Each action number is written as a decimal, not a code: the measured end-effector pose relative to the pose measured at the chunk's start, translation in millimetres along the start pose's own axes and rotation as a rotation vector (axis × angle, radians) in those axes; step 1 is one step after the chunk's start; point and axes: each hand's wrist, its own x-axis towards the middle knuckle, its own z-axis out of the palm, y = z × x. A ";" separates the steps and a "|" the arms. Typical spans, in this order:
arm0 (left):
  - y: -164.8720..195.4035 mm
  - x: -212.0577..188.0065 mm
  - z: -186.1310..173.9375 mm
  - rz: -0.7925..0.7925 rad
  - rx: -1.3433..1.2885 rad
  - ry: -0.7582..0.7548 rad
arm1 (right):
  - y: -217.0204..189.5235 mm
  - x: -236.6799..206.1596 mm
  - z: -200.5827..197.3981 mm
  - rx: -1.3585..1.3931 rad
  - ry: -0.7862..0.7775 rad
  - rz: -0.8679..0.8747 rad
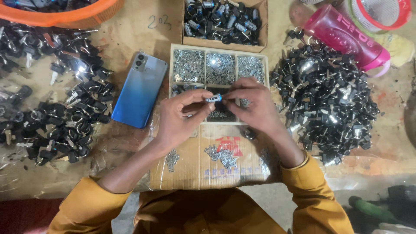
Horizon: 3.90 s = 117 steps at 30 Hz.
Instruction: The person assembles small key components by hand, picking a cylindrical body and inserting metal pins from a compartmentalized box. The assembled units are placed into a cardboard box while additional parts remain on the table.
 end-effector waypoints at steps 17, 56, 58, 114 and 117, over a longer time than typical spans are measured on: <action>-6.3 3.5 -0.3 0.002 0.092 -0.031 | -5.0 -10.9 23.4 0.878 0.019 0.389; -5.8 2.8 0.5 -0.020 0.100 -0.012 | -2.8 -18.8 26.1 0.594 0.117 0.157; -6.5 2.8 0.2 -0.014 0.081 -0.010 | 4.4 -19.6 22.1 0.603 0.212 0.171; -5.7 2.4 1.2 -0.015 0.181 -0.016 | -6.8 -3.5 -0.8 -0.145 -0.078 0.056; -4.0 2.1 0.6 0.004 0.311 -0.016 | -9.5 -4.9 -0.2 0.039 0.012 0.093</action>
